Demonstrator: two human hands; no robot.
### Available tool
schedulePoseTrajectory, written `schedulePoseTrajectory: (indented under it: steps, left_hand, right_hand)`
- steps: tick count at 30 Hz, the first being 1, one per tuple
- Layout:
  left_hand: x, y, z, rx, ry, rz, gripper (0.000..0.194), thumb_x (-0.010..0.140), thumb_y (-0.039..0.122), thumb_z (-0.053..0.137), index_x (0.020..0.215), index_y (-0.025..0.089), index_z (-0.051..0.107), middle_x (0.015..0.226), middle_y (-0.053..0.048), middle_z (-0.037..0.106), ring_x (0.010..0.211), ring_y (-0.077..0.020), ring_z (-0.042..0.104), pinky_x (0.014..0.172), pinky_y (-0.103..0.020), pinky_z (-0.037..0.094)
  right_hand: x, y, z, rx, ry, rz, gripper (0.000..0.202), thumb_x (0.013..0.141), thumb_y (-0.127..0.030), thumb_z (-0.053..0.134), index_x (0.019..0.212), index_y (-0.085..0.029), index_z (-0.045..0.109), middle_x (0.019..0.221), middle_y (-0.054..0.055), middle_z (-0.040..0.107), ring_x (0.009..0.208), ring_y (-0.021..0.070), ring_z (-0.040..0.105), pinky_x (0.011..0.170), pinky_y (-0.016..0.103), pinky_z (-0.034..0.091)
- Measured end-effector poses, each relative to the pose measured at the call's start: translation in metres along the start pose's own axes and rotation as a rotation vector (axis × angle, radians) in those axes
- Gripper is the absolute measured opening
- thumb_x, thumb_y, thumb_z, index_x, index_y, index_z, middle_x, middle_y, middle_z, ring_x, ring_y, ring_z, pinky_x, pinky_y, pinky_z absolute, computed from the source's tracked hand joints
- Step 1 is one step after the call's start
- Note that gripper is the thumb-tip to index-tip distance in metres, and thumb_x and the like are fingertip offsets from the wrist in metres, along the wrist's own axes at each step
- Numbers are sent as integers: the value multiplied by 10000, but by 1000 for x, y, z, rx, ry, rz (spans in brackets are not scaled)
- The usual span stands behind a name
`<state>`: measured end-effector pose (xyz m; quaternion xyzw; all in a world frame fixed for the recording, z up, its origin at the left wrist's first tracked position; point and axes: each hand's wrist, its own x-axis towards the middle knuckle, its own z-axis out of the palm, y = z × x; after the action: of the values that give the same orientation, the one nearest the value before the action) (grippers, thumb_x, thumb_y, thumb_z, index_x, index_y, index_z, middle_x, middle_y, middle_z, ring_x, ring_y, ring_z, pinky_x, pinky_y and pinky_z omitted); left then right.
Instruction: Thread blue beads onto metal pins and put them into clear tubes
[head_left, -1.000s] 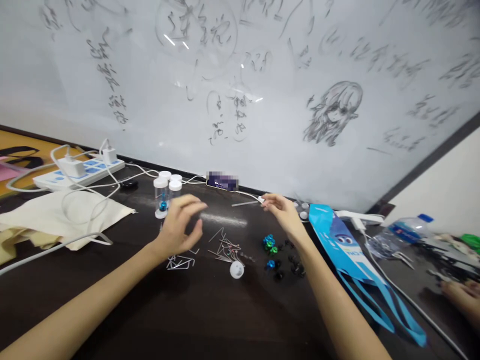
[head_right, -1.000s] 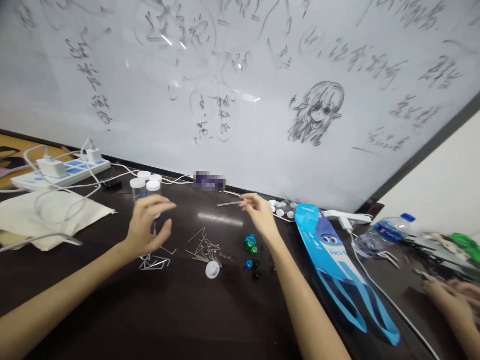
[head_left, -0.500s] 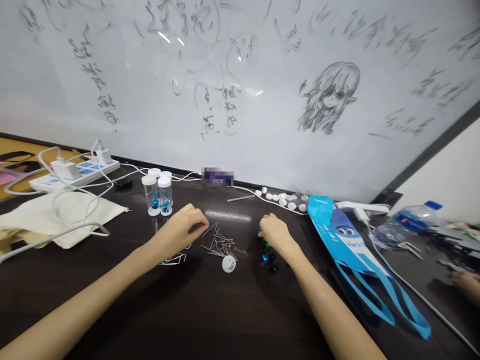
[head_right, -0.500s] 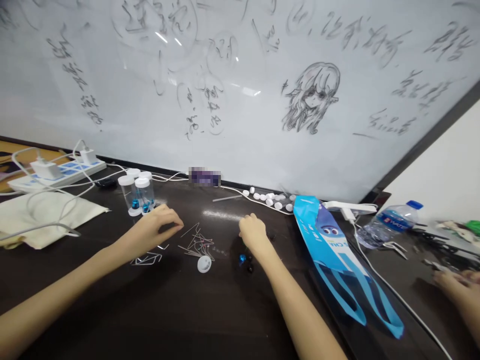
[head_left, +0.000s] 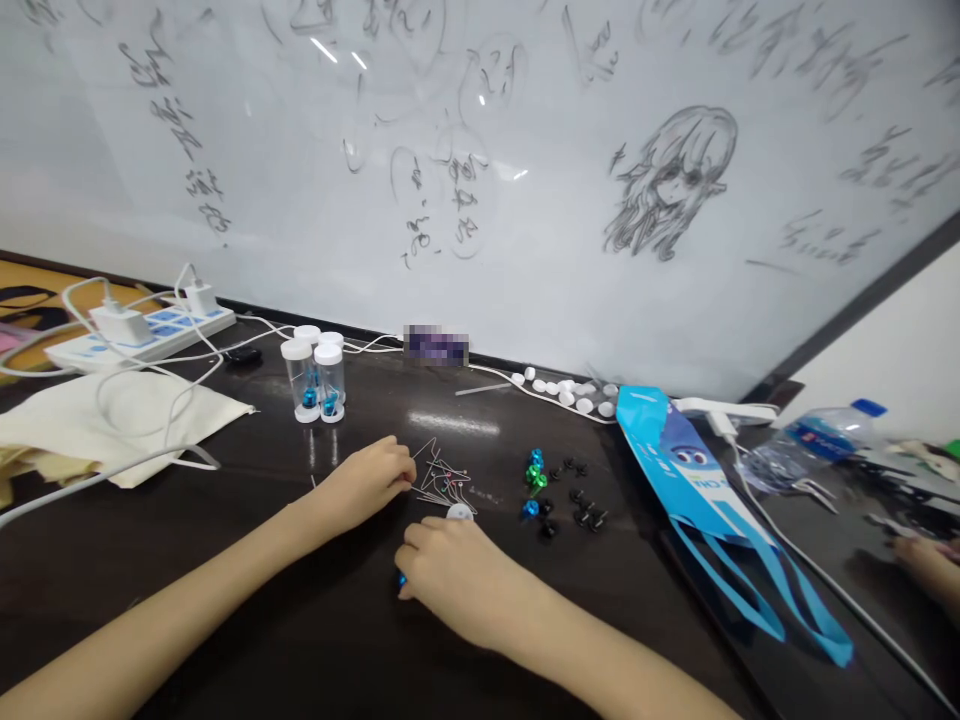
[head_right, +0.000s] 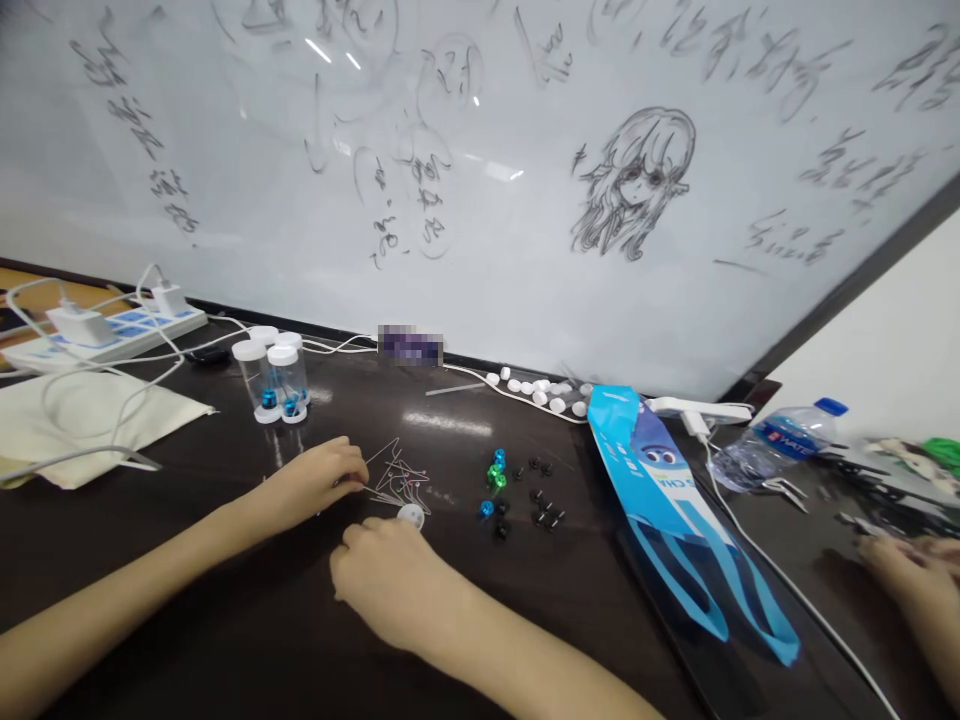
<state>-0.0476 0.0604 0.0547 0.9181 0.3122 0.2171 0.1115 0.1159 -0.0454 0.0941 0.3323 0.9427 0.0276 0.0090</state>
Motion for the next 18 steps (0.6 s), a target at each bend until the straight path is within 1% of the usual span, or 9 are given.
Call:
schedulePoseTrajectory:
  steps: [2, 3, 5, 6, 8, 11, 15, 18]
  left_hand:
    - [-1, 0, 0, 27, 8, -8, 206, 836, 66, 540, 730, 196, 659, 751, -29, 663, 778, -215, 564, 726, -318, 412]
    - [-1, 0, 0, 41, 18, -15, 199, 845, 73, 535, 748, 195, 659, 765, -32, 664, 784, -217, 562, 726, -319, 412]
    - [-1, -1, 0, 73, 46, -39, 192, 863, 93, 523, 773, 193, 660, 776, -41, 659, 784, -225, 554, 708, -321, 409]
    - [-1, -1, 0, 91, 64, -56, 191, 871, 105, 517, 779, 191, 661, 775, -47, 654, 781, -231, 549, 697, -323, 406]
    - [0, -2, 2, 131, 101, -94, 186, 886, 132, 511, 784, 187, 657, 772, -59, 641, 782, -243, 539, 684, -331, 401]
    - [5, -5, 7, 187, 143, -141, 149, 900, 184, 520, 812, 171, 640, 813, -81, 630, 822, -259, 535, 707, -346, 409]
    - [17, -8, 20, 212, 131, -157, 130, 884, 224, 586, 800, 131, 617, 844, -105, 623, 848, -252, 556, 755, -376, 450]
    - [28, -7, 27, 181, 104, -160, 137, 910, 255, 581, 894, 126, 625, 905, -54, 638, 820, -194, 606, 748, -368, 499]
  right_hand:
    - [0, 7, -1, 25, 18, 48, 307, 849, -458, 663, 822, -152, 668, 824, 62, 676, 779, 235, 638, 657, 322, 482]
    - [0, 14, -4, 40, 35, 97, 319, 869, -476, 629, 845, -160, 667, 861, 63, 678, 821, 236, 639, 700, 321, 483]
    - [-1, 31, -11, 50, 69, 234, 237, 916, -405, 594, 901, -178, 661, 922, 60, 676, 883, 235, 633, 747, 314, 470]
    - [-2, 40, -14, 49, 77, 293, 184, 930, -350, 588, 908, -182, 659, 921, 61, 673, 883, 233, 630, 738, 310, 464]
    - [-5, 58, -18, 57, 82, 369, 122, 941, -264, 579, 899, -186, 663, 892, 59, 668, 873, 226, 631, 721, 298, 456]
    - [-10, 75, -18, 91, 98, 454, 97, 928, -211, 588, 884, -184, 670, 886, 67, 663, 886, 228, 631, 730, 294, 449]
    - [-16, 82, -19, 189, 130, 494, 97, 908, -178, 597, 857, -194, 677, 880, 61, 662, 899, 228, 628, 754, 297, 442]
    - [-18, 82, -21, 290, 177, 501, 105, 893, -165, 598, 833, -196, 679, 876, 57, 660, 890, 226, 627, 768, 305, 438]
